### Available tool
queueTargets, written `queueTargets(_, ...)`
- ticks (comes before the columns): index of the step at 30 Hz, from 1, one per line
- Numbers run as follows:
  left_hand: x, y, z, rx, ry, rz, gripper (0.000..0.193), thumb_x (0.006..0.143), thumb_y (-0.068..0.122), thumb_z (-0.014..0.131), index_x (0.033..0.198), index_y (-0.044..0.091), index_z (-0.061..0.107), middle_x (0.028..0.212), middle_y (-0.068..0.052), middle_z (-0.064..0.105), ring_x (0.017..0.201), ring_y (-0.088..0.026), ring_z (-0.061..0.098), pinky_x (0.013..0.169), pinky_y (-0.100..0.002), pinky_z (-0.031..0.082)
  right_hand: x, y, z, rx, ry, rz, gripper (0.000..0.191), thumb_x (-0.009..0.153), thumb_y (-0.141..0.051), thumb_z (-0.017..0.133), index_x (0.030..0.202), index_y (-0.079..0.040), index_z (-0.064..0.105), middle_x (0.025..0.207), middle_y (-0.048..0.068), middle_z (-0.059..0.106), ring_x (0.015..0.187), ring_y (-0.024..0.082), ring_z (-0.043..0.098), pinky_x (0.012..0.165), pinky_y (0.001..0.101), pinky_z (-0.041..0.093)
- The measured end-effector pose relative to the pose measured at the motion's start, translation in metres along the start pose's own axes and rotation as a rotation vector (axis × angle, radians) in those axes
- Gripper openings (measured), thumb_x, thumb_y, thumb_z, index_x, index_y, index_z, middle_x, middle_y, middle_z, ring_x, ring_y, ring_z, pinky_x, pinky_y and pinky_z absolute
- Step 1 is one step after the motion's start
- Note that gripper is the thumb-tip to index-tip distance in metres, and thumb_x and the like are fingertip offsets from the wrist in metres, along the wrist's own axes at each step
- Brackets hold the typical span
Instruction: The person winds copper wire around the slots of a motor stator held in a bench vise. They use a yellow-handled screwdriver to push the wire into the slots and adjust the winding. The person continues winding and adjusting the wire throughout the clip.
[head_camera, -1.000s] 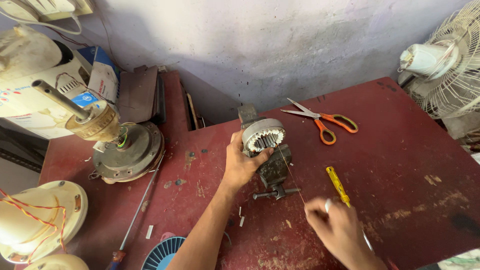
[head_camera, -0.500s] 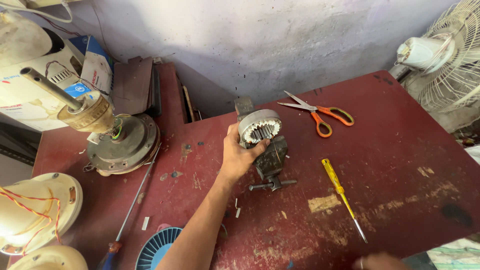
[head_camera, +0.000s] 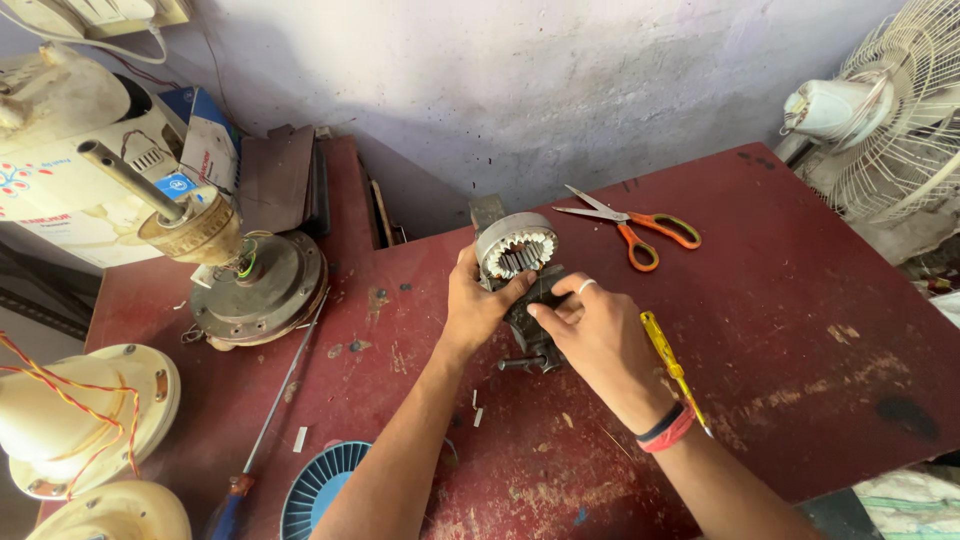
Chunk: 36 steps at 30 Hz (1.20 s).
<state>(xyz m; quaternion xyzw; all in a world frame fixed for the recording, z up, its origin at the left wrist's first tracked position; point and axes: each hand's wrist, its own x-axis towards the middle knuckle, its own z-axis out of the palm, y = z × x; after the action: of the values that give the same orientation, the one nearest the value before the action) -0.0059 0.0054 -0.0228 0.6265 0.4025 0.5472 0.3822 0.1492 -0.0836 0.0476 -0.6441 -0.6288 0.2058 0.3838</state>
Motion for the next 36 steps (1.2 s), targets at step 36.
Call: queueTargets(36,-0.005,0.026,0.014,0.068,0.107,-0.028,0.079,0.066,0.021,0.096,0.132,0.003,0.057,0.123,-0.016,0.067,0.113,-0.026,0.070,0.099,-0.038,0.056,-0.042,0.022,-0.022,0.020,-0.048,0.127,0.013,0.082,-0.011,0.078,0.094,-0.005,0.078,0.078,0.010,0.082,0.064,0.015,0.080,0.056,0.0268,0.060)
